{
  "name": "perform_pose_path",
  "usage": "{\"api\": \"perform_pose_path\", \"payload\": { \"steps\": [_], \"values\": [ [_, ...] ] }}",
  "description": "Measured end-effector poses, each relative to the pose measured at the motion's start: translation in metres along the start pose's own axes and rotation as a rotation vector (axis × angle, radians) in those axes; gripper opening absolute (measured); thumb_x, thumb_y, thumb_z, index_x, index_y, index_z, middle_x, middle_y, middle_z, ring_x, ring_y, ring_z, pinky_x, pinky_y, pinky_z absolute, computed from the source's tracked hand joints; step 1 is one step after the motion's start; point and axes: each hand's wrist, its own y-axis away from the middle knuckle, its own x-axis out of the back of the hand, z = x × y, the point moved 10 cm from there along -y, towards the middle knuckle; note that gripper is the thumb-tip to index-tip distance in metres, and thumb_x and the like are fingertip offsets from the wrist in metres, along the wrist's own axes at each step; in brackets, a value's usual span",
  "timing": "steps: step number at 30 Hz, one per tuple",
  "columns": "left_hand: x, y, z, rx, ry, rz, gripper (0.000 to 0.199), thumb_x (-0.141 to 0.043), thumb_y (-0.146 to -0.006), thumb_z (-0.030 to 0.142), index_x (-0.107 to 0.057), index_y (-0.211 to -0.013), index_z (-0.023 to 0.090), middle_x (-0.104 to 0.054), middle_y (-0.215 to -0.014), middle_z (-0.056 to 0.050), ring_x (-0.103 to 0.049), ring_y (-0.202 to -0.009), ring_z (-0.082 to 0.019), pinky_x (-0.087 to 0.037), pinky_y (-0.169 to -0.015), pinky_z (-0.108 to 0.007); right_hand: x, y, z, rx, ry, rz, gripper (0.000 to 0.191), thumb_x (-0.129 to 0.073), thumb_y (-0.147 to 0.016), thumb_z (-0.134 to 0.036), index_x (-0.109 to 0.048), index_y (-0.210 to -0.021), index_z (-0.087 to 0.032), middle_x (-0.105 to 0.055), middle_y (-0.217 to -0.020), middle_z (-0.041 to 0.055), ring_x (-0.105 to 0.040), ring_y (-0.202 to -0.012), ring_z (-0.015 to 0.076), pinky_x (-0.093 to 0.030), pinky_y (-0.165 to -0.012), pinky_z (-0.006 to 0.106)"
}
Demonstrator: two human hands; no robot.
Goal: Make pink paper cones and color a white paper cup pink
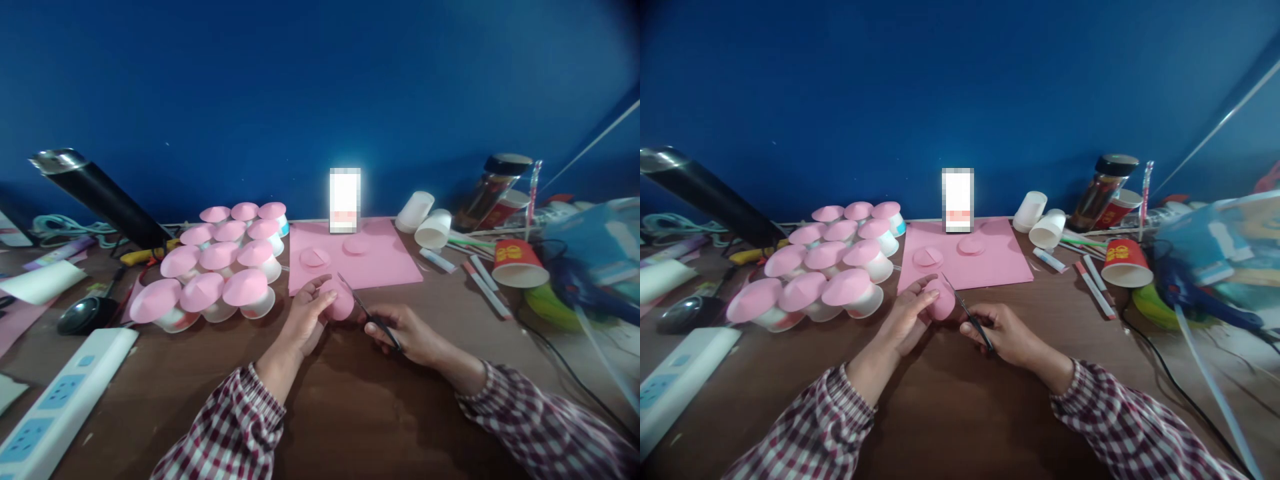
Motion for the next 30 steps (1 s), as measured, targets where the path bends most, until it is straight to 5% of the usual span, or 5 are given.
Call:
{"api": "perform_pose_path", "payload": {
  "steps": [22, 30],
  "values": [
    [0.002, 0.003, 0.003, -0.008, -0.036, 0.022, 0.048, -0.075, -0.066, 0.020, -0.057, -0.110, 0.018, -0.060, -0.077, 0.002, -0.055, -0.062, -0.007, -0.043, -0.057, -0.019, 0.004, -0.002, 0.009, -0.039, -0.030, 0.043, 0.034, -0.061, -0.081, -0.047, -0.063, -0.088, -0.014, -0.049, -0.056, -0.0045, -0.044, -0.045, 0.0057, -0.036, -0.041, 0.016],
    [-0.001, 0.002, 0.005, -0.021, 0.059, 0.001, 0.044, -0.077, -0.063, 0.016, -0.058, -0.104, 0.017, -0.063, -0.091, -0.002, -0.060, -0.077, -0.011, -0.049, -0.069, -0.024, 0.019, -0.003, 0.012, -0.049, -0.238, 0.130, 0.044, -0.061, -0.080, -0.050, -0.061, -0.103, -0.014, -0.053, -0.062, -0.0018, -0.052, -0.049, 0.0084, -0.030, -0.036, 0.014]
  ]
}}
